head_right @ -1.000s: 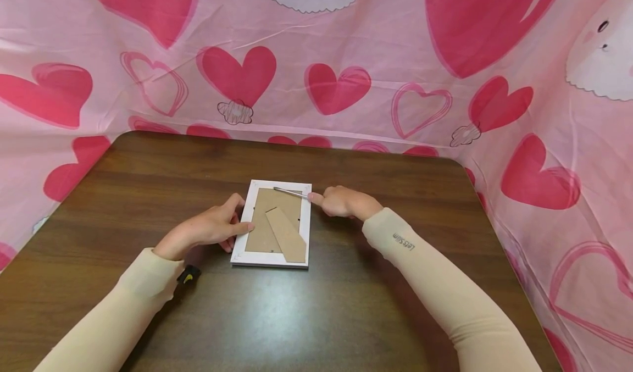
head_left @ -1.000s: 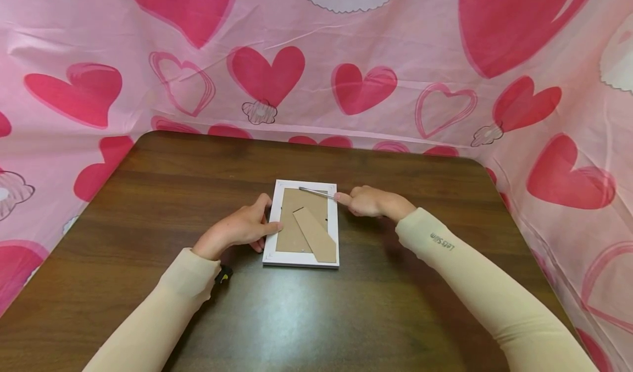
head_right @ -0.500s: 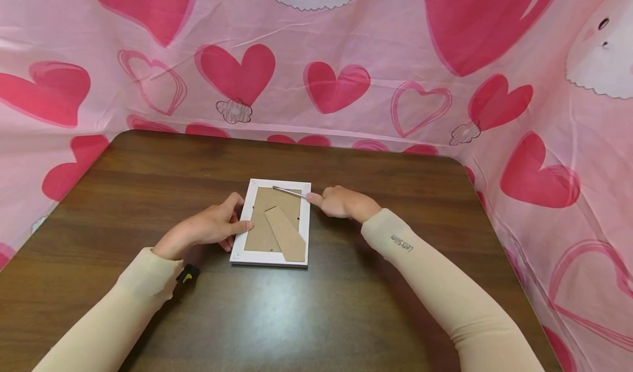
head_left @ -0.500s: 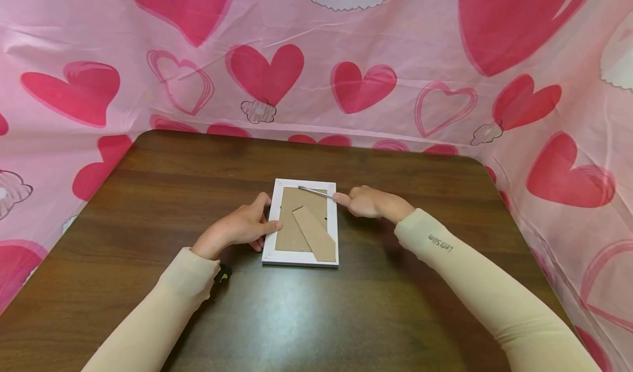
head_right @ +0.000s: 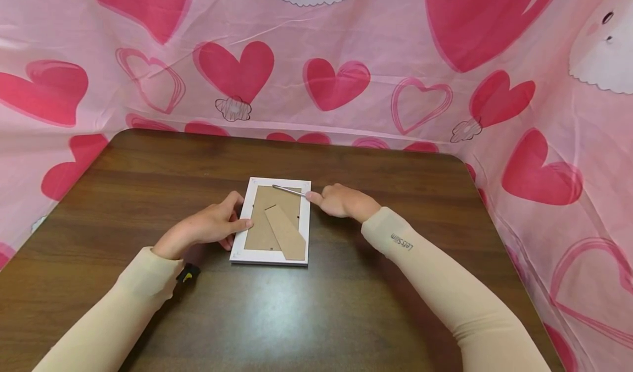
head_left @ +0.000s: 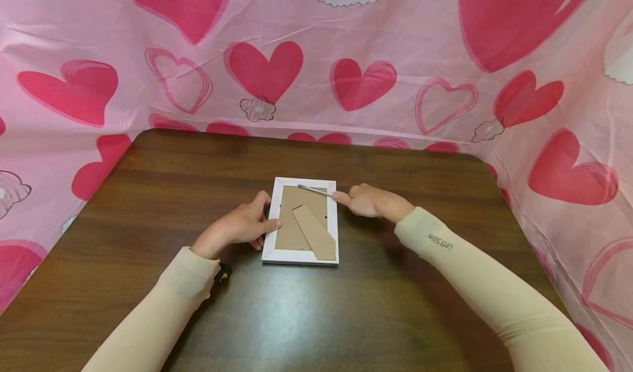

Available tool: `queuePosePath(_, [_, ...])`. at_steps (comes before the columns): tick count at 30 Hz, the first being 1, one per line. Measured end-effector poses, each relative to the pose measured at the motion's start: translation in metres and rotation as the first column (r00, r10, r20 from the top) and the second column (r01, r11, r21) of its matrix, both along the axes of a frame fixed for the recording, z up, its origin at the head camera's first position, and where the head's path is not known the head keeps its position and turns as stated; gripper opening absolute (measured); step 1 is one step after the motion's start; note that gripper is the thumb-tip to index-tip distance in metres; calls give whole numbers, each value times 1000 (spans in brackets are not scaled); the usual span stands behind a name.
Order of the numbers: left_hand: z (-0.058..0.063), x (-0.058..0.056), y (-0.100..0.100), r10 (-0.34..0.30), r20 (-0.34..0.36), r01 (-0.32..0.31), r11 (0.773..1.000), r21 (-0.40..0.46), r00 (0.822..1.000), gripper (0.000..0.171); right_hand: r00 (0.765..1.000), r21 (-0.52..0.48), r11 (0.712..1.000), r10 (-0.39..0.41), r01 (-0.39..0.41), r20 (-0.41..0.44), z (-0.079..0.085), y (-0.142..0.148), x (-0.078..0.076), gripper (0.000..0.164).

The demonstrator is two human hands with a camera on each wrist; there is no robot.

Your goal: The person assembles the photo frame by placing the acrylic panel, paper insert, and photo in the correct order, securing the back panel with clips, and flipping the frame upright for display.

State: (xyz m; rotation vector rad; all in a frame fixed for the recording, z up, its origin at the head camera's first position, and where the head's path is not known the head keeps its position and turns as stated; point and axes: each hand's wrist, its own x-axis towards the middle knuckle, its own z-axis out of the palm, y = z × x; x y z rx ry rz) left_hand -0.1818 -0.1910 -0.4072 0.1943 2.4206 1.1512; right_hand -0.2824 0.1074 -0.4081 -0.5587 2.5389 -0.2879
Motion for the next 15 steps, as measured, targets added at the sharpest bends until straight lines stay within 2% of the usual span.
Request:
queuePosePath(6, [0, 0, 1, 1, 2, -1, 1000, 6, 1000, 43, 999, 20, 1000, 4, -3, -34, 0, 0, 2, 83])
queuePosePath(15, [-1, 0, 1, 10, -3, -10, 1000, 21, 1000, 40, 999, 32, 999, 13, -12, -51, -1, 0, 3, 85])
